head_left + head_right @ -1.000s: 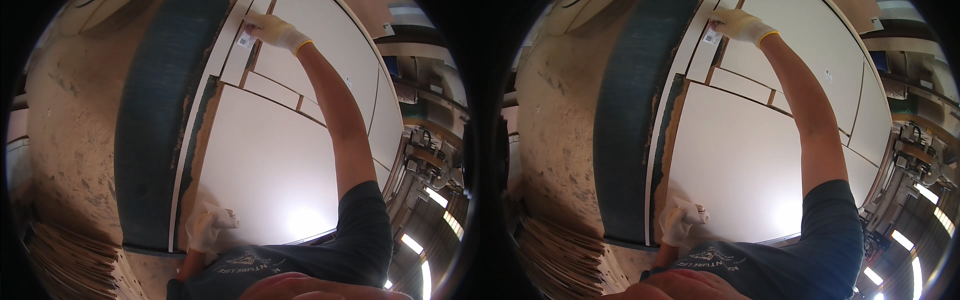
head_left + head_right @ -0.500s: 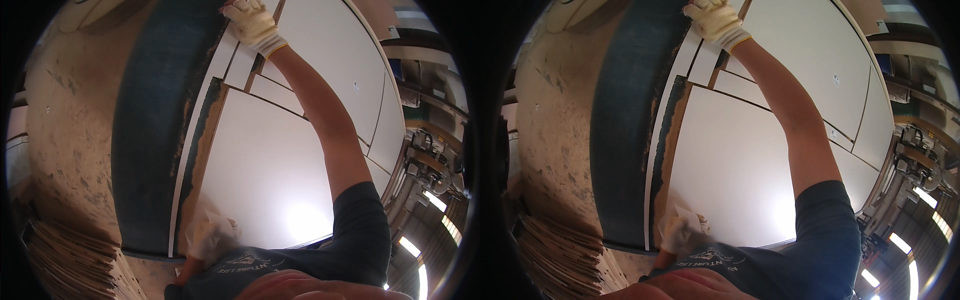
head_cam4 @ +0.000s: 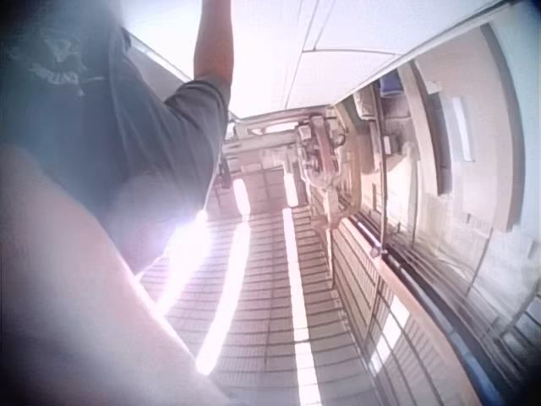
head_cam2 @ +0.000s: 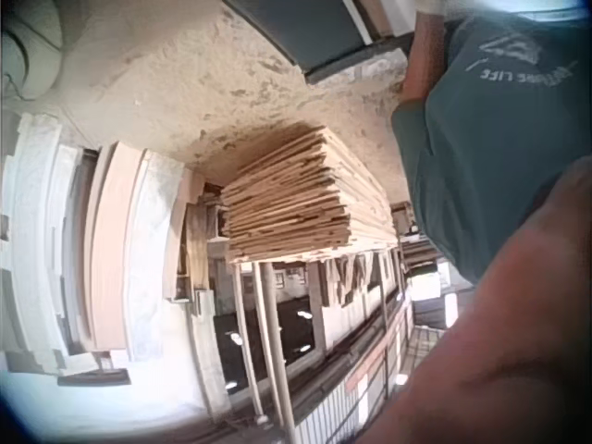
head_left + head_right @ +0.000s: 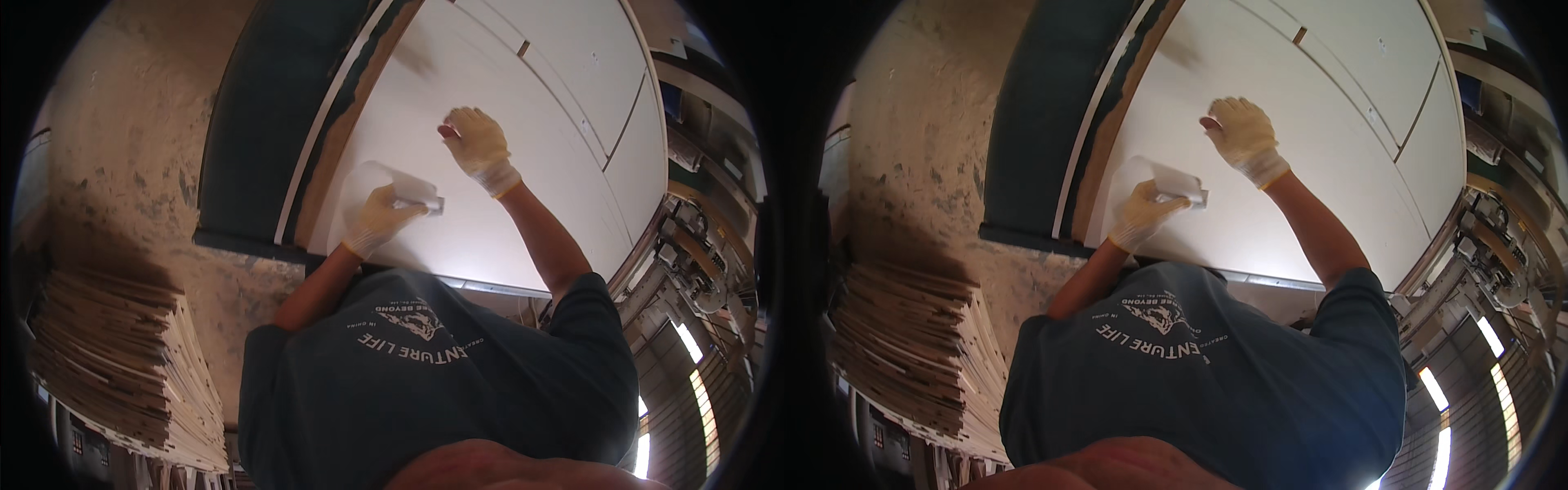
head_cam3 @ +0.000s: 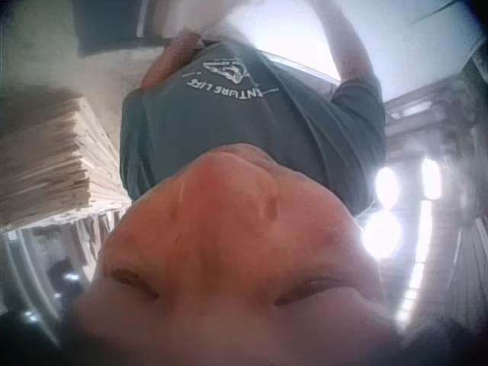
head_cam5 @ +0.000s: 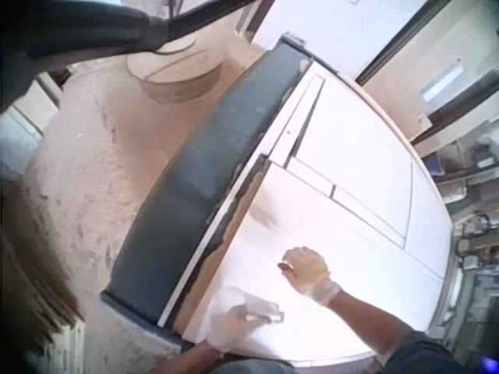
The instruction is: The person selects and stacks white wooden panels, then uses a yellow glue gun to apply adhesive along the edges of a large panel on a workbench. They wipe the surface with a cloth and continue stacking and arranging panels.
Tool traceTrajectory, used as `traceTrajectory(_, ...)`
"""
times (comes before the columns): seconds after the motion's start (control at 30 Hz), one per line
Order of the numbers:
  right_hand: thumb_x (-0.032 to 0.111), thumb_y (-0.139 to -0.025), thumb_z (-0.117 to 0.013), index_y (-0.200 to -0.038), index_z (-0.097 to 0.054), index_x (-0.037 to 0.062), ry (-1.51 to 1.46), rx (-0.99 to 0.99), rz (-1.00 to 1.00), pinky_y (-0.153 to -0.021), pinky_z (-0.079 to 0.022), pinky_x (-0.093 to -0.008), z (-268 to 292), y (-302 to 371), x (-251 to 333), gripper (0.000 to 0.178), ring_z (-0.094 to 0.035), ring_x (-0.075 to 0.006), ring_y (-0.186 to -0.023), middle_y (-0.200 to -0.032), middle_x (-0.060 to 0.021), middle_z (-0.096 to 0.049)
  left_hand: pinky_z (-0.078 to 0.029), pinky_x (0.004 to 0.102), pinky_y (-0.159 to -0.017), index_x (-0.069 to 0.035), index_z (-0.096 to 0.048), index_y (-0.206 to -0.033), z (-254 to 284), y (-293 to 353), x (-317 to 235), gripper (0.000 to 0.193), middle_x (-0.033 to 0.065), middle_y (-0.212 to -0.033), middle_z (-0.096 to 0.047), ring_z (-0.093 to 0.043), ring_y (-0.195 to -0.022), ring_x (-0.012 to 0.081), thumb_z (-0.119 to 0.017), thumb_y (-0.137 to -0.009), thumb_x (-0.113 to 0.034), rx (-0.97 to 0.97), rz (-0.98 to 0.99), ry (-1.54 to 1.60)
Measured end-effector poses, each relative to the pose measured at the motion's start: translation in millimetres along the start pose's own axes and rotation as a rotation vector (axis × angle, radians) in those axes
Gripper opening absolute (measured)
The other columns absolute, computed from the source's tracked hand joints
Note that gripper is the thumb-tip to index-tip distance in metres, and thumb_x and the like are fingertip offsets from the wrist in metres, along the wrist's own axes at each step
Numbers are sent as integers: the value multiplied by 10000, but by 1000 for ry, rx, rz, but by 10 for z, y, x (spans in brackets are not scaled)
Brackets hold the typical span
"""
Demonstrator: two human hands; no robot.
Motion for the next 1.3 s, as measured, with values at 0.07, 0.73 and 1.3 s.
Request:
traceTrajectory(0.07,458,-1054,-555,-1081,-703,28,-521,334,-690,-911,-519,-405,-72,1235,286,456,-678,-277,-1025,-1056,-110,-733,-554,301,-843,3,-720,-1208,-345,359,-25,332,101,-1105,-770,-710,-950,151,-769,-928,-168,210,-155,167)
traceTrajectory(0.73,300,-745,-925,-1518,-448,-33,-1379,-1114,-426,-727,-523,-255,-405,8241,1671,967,-633,-129,-825,-1010,-18,-651,-521,446,-712,-128,-756,-856,-3819,3133,2641,168,118,-801,-729,-704,-793,334,-688,-778,-261,1158,-208,-1187)
traceTrajectory(1.3,-38,-941,-649,-1344,-554,9,-1216,-2873,-1486,-965,-534,-400,-3856,11095,3046,416,-639,-262,-1078,-1203,-125,-628,-562,255,-625,-30,-751,-993,-5385,3142,3785,231,59,-861,-759,-718,-736,128,-726,-962,-257,1546,1077,-1061)
Point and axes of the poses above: each hand's wrist, its own y-axis away from the middle knuckle, its own z-axis out of the back of the hand, x = y × z, the point moved 2 cm from there along -y, towards the middle knuckle
